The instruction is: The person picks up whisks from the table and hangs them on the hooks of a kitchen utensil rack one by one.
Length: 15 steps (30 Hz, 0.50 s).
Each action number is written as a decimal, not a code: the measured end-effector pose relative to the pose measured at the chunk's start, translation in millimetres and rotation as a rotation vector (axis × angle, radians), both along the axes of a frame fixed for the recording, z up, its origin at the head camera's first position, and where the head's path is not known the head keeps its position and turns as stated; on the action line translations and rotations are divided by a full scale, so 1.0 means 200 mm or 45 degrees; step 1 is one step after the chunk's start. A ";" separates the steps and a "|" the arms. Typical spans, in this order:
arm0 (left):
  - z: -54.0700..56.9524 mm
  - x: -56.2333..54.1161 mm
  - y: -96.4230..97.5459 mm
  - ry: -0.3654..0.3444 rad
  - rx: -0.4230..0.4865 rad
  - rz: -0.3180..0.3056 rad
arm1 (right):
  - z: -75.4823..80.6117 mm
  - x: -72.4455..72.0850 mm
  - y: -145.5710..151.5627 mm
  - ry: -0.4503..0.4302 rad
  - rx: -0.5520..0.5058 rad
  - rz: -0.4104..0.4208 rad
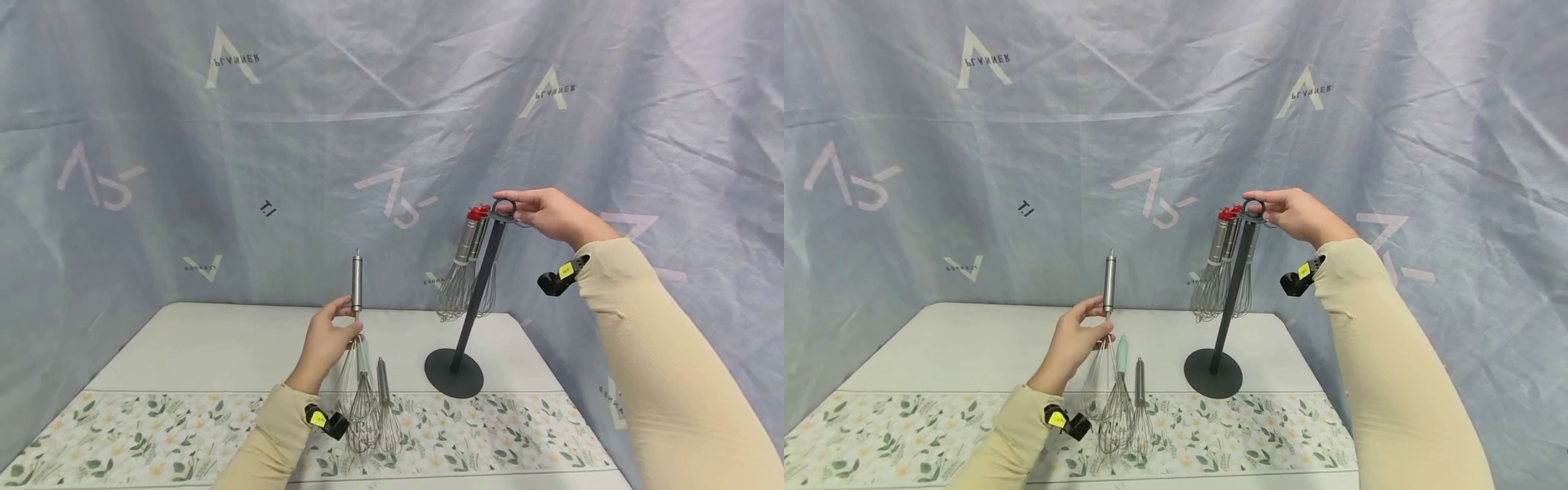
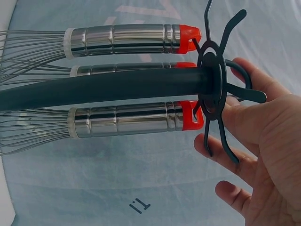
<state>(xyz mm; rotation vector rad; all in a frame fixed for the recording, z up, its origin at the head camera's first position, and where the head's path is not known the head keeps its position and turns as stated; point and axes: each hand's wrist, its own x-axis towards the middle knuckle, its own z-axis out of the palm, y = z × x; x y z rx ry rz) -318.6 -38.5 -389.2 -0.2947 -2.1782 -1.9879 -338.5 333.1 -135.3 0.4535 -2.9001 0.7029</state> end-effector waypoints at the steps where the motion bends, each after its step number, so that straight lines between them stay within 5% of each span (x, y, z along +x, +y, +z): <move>1: 0.01 0.00 0.01 0.003 -0.008 -0.005 | 0.00 0.00 0.00 0.000 -0.001 0.002; 15: 0.18 0.01 0.13 0.096 -0.051 -0.098 | 0.01 0.01 0.00 0.028 0.089 -0.024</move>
